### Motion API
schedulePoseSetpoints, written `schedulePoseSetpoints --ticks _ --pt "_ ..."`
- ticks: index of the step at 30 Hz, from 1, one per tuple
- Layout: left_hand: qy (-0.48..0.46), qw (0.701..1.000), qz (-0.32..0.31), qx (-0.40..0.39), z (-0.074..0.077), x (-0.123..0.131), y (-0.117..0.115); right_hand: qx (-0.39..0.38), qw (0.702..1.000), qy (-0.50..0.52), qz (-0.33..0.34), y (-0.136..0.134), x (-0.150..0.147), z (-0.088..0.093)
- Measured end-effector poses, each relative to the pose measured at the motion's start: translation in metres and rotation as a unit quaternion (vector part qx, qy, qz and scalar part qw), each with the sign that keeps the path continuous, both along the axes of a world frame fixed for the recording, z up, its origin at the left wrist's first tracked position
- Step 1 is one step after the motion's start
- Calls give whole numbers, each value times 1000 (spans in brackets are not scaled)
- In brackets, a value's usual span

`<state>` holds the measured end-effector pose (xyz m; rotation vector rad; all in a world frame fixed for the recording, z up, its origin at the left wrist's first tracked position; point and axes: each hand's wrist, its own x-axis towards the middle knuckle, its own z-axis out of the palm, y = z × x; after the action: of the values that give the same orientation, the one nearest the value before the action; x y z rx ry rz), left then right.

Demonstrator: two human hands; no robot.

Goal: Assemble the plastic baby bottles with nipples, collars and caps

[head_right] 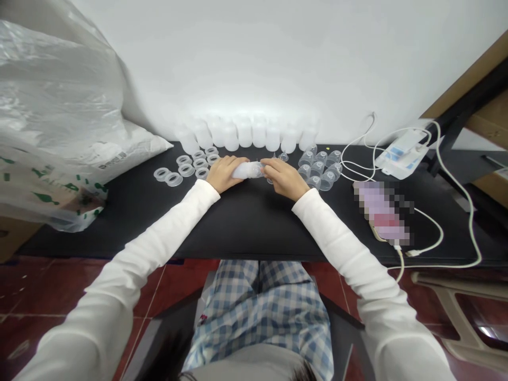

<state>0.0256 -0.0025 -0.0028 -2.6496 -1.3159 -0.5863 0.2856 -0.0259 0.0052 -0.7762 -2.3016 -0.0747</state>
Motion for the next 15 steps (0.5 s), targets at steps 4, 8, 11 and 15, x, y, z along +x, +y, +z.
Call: schedulePoseSetpoints --ticks 4,8,11,15 --pt "-1 1000 -16 0 0 -3 2 -3 1000 -9 -5 -1 -2 -3" --pt "-8 1000 -13 3 -1 -4 3 -12 1000 7 -6 -3 -3 -3" --pt "-7 1000 -7 -2 0 -2 1 -23 1000 18 -12 -5 -3 -1" --pt "7 1000 -10 1 0 -2 1 -25 999 21 0 -5 -3 -2"
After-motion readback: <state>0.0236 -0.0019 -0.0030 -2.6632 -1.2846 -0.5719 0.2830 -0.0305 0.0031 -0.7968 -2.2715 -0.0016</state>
